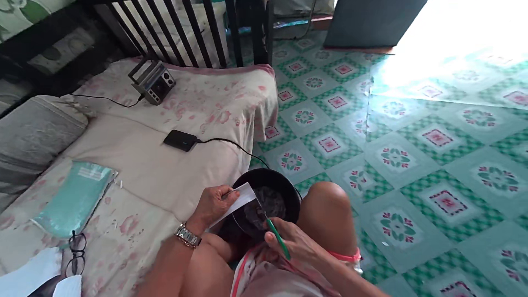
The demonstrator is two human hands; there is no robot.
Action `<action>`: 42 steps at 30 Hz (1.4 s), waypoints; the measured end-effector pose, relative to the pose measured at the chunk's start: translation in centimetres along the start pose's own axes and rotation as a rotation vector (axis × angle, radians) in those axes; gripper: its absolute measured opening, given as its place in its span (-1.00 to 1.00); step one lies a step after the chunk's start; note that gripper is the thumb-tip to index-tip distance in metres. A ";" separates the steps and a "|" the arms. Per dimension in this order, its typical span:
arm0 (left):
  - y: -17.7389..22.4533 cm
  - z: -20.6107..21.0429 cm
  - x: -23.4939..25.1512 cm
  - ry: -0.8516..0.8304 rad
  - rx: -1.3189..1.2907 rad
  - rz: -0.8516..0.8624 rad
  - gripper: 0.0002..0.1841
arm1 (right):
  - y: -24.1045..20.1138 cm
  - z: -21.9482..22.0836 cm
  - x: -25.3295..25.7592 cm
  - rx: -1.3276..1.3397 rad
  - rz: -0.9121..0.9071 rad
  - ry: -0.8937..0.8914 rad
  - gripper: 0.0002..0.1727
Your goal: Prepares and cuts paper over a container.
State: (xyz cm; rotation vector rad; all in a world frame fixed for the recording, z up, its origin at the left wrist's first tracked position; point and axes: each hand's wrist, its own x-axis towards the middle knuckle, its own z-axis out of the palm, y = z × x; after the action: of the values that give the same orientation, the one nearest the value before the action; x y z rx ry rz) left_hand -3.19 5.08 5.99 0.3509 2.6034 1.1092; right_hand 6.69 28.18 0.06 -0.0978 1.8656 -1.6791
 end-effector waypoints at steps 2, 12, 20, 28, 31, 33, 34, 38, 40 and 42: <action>0.0 0.4 0.4 -0.015 -0.009 0.015 -0.73 | -0.2 0.4 0.0 0.055 0.012 0.022 -0.24; -0.2 0.9 0.9 0.019 0.030 0.076 -0.72 | -0.2 0.1 -0.3 0.046 -0.005 0.019 -0.17; -0.2 1.0 0.9 -0.034 -0.014 0.070 -0.74 | 0.3 0.6 0.1 0.053 -0.050 0.095 -0.15; 0.0 0.9 1.0 -0.075 -0.018 0.047 -0.74 | 0.2 0.8 0.2 0.064 -0.082 0.110 -0.17; 0.0 0.8 1.0 -0.086 -0.018 0.049 -0.74 | 0.2 0.8 0.1 0.056 -0.081 0.096 -0.17; 0.0 0.8 1.0 -0.094 -0.019 0.046 -0.74 | 0.1 0.8 0.2 0.048 -0.078 0.096 -0.17; 0.0 0.8 1.1 -0.098 -0.018 0.045 -0.74 | 0.1 0.8 0.2 0.050 -0.075 0.097 -0.17; 0.1 0.7 1.1 -0.118 -0.006 0.026 -0.74 | 0.2 0.8 0.2 0.067 -0.068 0.100 -0.17; 0.1 0.6 1.2 -0.121 0.003 0.025 -0.74 | 0.3 0.8 0.1 0.060 -0.064 0.106 -0.16; 0.1 0.5 1.2 -0.129 0.006 0.020 -0.74 | 0.3 0.8 0.1 0.059 -0.054 0.111 -0.14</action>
State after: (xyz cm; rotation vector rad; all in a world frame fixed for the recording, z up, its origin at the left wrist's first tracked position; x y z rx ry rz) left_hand -4.11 5.91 5.56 0.4356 2.4958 1.0492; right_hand 7.16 27.49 -0.25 -0.0312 1.9076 -1.8085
